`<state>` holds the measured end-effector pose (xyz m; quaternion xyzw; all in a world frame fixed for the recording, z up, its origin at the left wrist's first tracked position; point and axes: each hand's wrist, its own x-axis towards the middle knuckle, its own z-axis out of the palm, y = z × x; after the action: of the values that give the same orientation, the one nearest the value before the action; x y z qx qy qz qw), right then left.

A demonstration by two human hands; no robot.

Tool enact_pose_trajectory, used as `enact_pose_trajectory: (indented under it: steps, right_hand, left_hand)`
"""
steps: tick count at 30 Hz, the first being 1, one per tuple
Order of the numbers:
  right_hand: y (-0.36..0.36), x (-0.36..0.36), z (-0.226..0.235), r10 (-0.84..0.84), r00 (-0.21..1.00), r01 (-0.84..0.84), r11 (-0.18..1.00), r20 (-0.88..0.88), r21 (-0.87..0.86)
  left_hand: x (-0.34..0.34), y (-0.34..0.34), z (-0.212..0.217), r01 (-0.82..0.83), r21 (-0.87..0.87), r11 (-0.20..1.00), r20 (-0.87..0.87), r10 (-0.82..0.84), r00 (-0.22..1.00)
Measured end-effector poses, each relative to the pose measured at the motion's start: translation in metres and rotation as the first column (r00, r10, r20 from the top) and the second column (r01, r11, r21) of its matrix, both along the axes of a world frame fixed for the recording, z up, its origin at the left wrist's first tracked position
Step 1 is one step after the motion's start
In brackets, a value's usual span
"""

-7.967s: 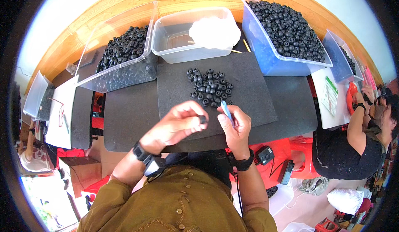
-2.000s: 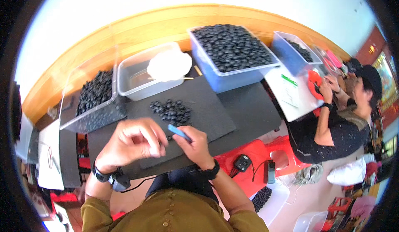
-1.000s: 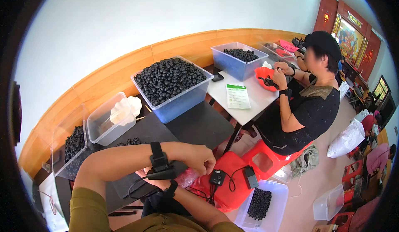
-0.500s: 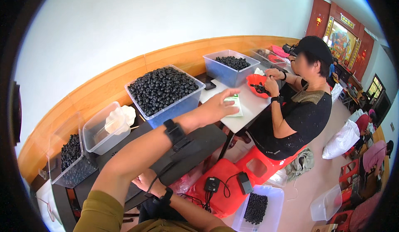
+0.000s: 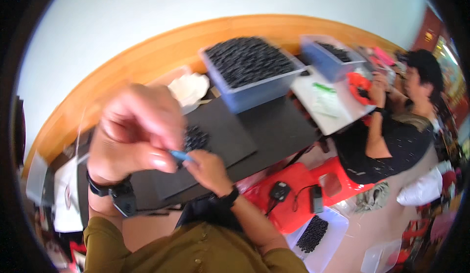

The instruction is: Inspecting and sorting small black circular plastic components using a marking tool.

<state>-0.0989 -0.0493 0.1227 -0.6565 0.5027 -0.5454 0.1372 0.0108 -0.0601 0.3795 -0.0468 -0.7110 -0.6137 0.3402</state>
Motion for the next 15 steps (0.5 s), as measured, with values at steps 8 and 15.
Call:
enact_pose_trajectory:
  steps: [8,15]
  right_hand:
    - [-0.007,-0.002,-0.005,-0.018,0.997,0.014,0.998,0.071,0.057]
    - [-0.004,0.003,-0.010,-0.053,0.995,0.046,0.995,0.085,0.088]
  left_hand:
    - [0.139,-0.028,-0.110,-0.422,0.028,0.906,0.366,0.384,0.848]
    - [0.105,-0.046,-0.217,-0.459,-0.451,0.765,0.409,0.635,0.656]
